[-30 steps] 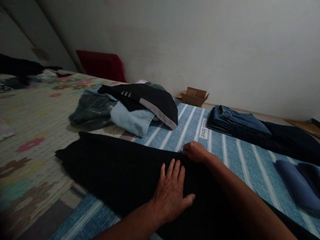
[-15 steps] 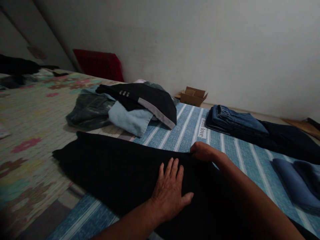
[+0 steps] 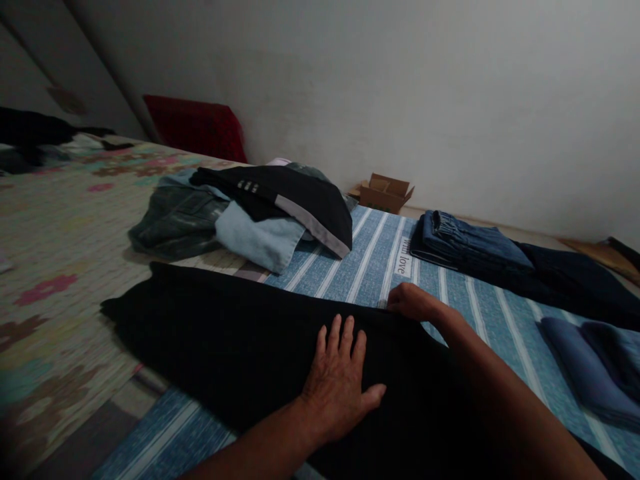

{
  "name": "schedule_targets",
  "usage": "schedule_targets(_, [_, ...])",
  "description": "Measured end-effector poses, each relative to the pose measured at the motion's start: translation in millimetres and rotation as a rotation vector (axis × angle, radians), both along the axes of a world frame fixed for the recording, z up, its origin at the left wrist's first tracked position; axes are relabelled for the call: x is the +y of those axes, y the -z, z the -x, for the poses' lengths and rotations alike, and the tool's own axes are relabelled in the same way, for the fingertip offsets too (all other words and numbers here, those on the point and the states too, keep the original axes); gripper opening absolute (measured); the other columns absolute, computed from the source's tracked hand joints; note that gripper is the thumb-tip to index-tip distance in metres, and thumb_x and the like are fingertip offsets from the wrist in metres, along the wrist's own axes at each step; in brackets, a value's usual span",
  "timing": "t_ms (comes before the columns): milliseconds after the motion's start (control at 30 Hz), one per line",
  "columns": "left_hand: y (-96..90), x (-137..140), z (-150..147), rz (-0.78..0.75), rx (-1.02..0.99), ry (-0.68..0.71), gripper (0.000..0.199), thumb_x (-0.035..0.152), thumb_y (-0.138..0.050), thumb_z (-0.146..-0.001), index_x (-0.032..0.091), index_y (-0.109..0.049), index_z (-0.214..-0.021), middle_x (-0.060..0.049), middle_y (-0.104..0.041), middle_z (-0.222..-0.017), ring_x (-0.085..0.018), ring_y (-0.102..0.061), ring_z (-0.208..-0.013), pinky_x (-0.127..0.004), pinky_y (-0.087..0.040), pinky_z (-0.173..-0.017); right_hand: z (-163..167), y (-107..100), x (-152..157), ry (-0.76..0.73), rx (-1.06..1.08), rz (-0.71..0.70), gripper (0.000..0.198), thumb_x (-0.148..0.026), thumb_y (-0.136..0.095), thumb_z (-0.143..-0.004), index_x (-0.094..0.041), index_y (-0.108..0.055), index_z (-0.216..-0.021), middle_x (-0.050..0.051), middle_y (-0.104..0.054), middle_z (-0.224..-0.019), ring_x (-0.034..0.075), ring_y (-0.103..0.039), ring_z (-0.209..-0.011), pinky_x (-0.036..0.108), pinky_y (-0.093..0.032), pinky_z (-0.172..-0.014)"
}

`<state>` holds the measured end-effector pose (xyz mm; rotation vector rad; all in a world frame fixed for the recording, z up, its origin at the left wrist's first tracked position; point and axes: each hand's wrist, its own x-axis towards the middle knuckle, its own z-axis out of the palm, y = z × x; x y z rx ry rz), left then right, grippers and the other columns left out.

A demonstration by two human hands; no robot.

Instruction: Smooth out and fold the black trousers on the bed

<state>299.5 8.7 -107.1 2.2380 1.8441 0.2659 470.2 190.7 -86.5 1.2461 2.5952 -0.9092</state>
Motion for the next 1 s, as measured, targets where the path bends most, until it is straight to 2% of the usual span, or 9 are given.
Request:
schedule_targets(67, [2.7,0,-1,-0.022,0.019,-0.002,0.084,0.070,-0.035,-0.079,0.009,-0.037,-0.138,-0.021,-0.019,-0.150,-0.040,-0.006,-0.138,-0.060,-0.010,-0.108,-5,-5,-3,0.019,0.061,0.045,0.029,-0.039,-0.051,-0.080,-0.015,-0.066,-0.085,0.004,-0.064,-0.073,0.015,-0.056,-0.065,0.025,-0.042,-0.059])
schedule_targets(133, [5.6,0,-1,-0.042,0.040,-0.004,0.084,0.070,-0.034,-0.080,0.010,-0.037,-0.138,-0.020,-0.020,-0.150,-0.040,-0.006,-0.138,-0.060,-0.011,-0.108,-11,-11,-7,0.047,0.128,0.149,0.038,-0.049,-0.051,-0.080,-0.016,-0.065,-0.091,0.003,-0.064,-0.074,0.015,-0.055,-0.066,0.025,-0.042,-0.059])
schedule_targets(233, [8.2,0,-1,-0.059,0.053,0.000,0.083,0.070,-0.032,-0.080,0.011,-0.037,-0.139,-0.019,-0.021,-0.150,-0.040,-0.006,-0.138,-0.060,-0.011,-0.108,-16,-18,-10,0.053,0.125,0.276,0.041,-0.053,-0.058,-0.074,-0.016,-0.066,-0.087,0.002,-0.063,-0.074,0.015,-0.055,-0.067,0.025,-0.041,-0.059])
schedule_targets(367, [8.4,1,0,-0.068,0.048,0.001,0.084,0.070,-0.030,-0.080,0.010,-0.038,-0.138,-0.020,-0.022,-0.150,-0.040,-0.007,-0.138,-0.060,-0.011,-0.108,-13,-18,-10,-0.005,-0.030,0.221,0.028,-0.045,-0.062,-0.068,-0.016,-0.062,-0.065,-0.003,-0.052,-0.058,0.011,-0.045,-0.056,0.024,-0.033,-0.052])
schedule_targets(467, [8.3,1,0,-0.063,0.045,0.008,0.084,0.070,-0.031,-0.080,0.010,-0.037,-0.138,-0.021,-0.022,-0.149,-0.040,-0.008,-0.138,-0.060,-0.011,-0.108,-9,-15,-8,0.012,-0.070,0.189,0.027,-0.038,-0.065,-0.063,-0.017,-0.054,-0.051,-0.005,-0.042,-0.047,0.009,-0.036,-0.048,0.025,-0.026,-0.047])
schedule_targets(533, [8.6,1,0,-0.060,0.043,0.012,0.084,0.070,-0.032,-0.080,0.009,-0.037,-0.138,-0.022,-0.021,-0.149,-0.040,-0.007,-0.138,-0.060,-0.011,-0.107,-9,-14,-7,0.043,-0.063,0.158,0.026,-0.035,-0.065,-0.061,-0.018,-0.050,-0.048,-0.006,-0.039,-0.045,0.008,-0.033,-0.047,0.025,-0.024,-0.046])
schedule_targets(667, [8.9,0,0,-0.073,0.040,0.012,0.083,0.070,-0.030,-0.081,0.009,-0.036,-0.138,-0.022,-0.020,-0.149,-0.040,-0.006,-0.138,-0.060,-0.010,-0.108,-15,-9,-4,0.139,0.007,0.117,0.028,-0.037,-0.064,-0.062,-0.018,-0.048,-0.049,-0.006,-0.040,-0.047,0.009,-0.035,-0.049,0.024,-0.026,-0.046])
schedule_targets(800, [7.3,0,0,-0.054,0.035,0.007,0.083,0.069,-0.030,-0.081,0.010,-0.036,-0.139,-0.022,-0.021,-0.149,-0.040,-0.007,-0.138,-0.061,-0.010,-0.108,-21,2,-4,0.235,0.059,0.175,0.027,-0.043,-0.064,-0.062,-0.017,-0.056,-0.061,-0.003,-0.051,-0.053,0.011,-0.045,-0.051,0.024,-0.034,-0.047])
schedule_targets(1000, [5.8,0,1,-0.045,-0.002,0.001,0.083,0.070,-0.033,-0.080,0.012,-0.036,-0.139,-0.020,-0.018,-0.151,-0.038,-0.005,-0.139,-0.059,-0.010,-0.108,-24,10,-5,0.285,0.123,0.149,0.026,-0.038,-0.065,-0.061,-0.016,-0.061,-0.074,0.001,-0.062,-0.068,0.015,-0.056,-0.063,0.024,-0.041,-0.055])
